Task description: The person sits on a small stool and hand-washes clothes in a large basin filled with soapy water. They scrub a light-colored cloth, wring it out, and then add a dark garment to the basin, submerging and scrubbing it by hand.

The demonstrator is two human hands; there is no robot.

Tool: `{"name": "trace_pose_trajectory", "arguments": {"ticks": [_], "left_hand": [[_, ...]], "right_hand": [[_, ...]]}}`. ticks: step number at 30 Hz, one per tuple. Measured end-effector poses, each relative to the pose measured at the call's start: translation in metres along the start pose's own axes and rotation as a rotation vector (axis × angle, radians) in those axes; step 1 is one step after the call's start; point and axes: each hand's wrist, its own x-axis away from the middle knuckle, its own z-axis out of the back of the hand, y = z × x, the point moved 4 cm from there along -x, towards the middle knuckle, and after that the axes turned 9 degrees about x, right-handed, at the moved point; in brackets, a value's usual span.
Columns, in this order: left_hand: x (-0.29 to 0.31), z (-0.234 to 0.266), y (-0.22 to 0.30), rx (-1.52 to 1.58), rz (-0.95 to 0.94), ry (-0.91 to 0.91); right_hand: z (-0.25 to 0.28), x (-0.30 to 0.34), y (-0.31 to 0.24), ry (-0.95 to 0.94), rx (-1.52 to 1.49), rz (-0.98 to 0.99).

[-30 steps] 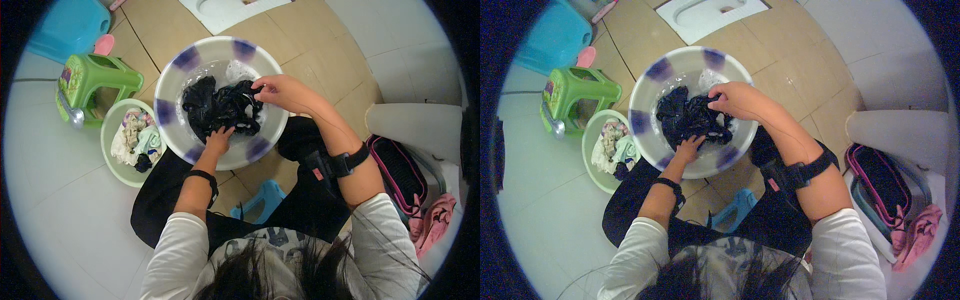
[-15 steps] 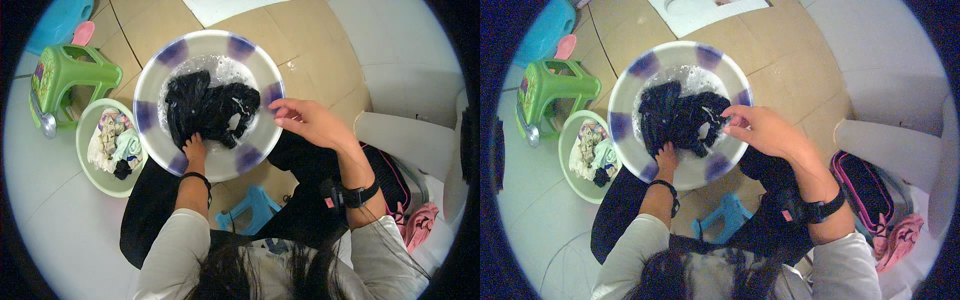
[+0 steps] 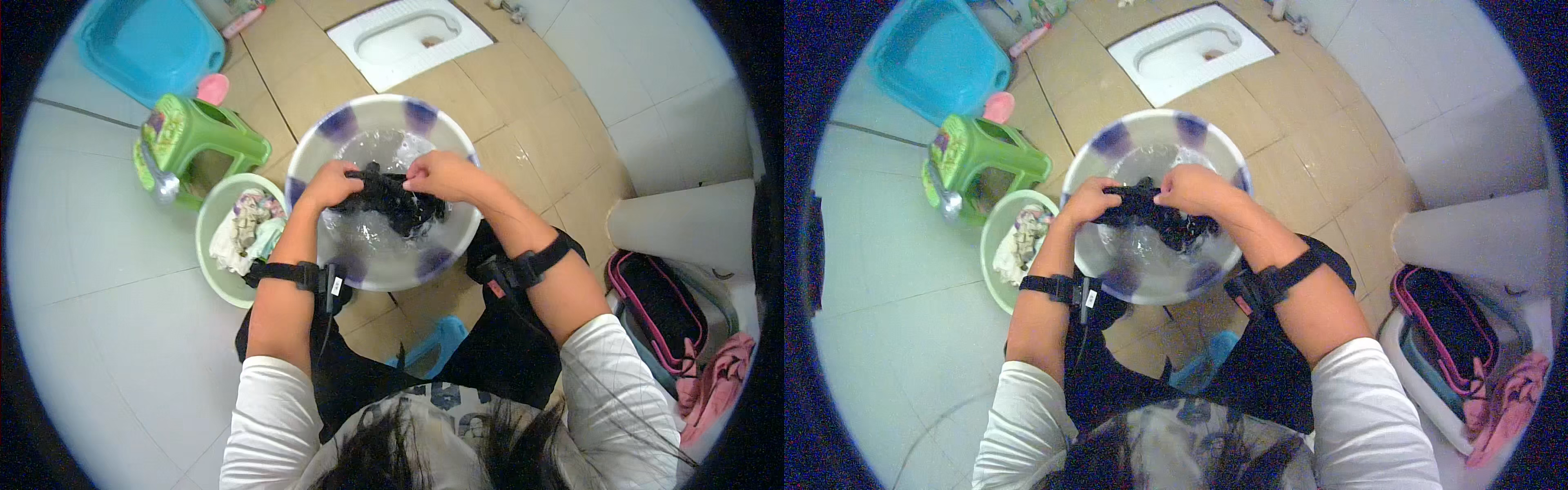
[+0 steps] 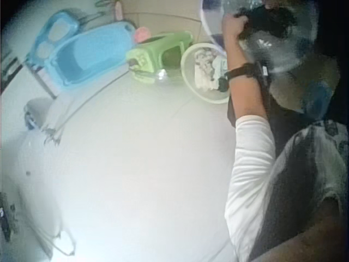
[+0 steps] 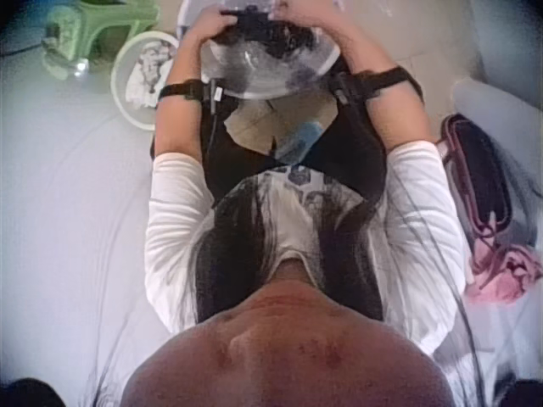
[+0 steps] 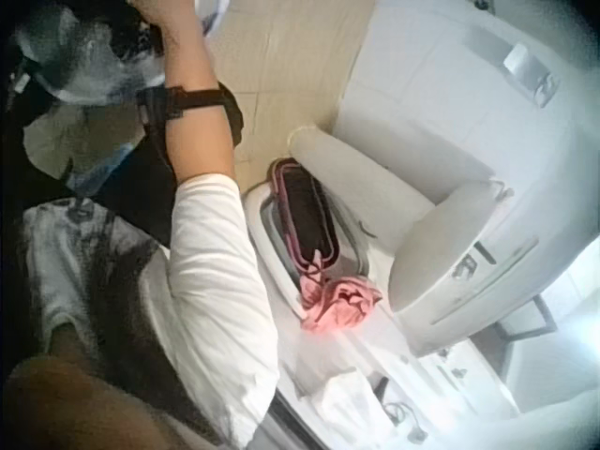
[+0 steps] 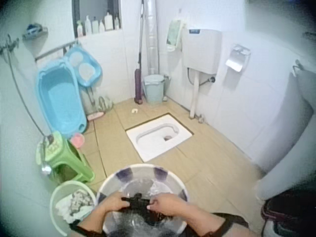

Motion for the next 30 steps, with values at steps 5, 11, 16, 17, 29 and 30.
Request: {"name": "trace_pose_trajectory", "arguments": {"ticks": [5,11,16,17,29,30], "left_hand": [[0.042,0.03,0.059,0.222,-0.095,0.252],[0.074,0.004,0.106,0.726,-0.17,0.253],[0.092,0.011,0.115,0.578,-0.284,0.209],[0.095,0.015,0.113,0.537,-0.303,0.216],[0.059,0.02,0.057,0.016,-0.431,0.327],[0.059,0.014,0.063,-0.014,-0.525,0.287]], "right_hand": [[-0.014,-0.004,-0.042,-0.066,-0.142,0.129],[-0.01,-0.007,-0.055,0.23,-0.421,0.238],[-0.002,-0.001,-0.056,0.308,-0.488,0.149],[-0.004,-0.002,-0.052,0.382,-0.467,0.142],[0.025,0.0,-0.051,0.24,-0.86,0.329],[0.031,0.009,-0.064,0.293,-0.82,0.35]]}}
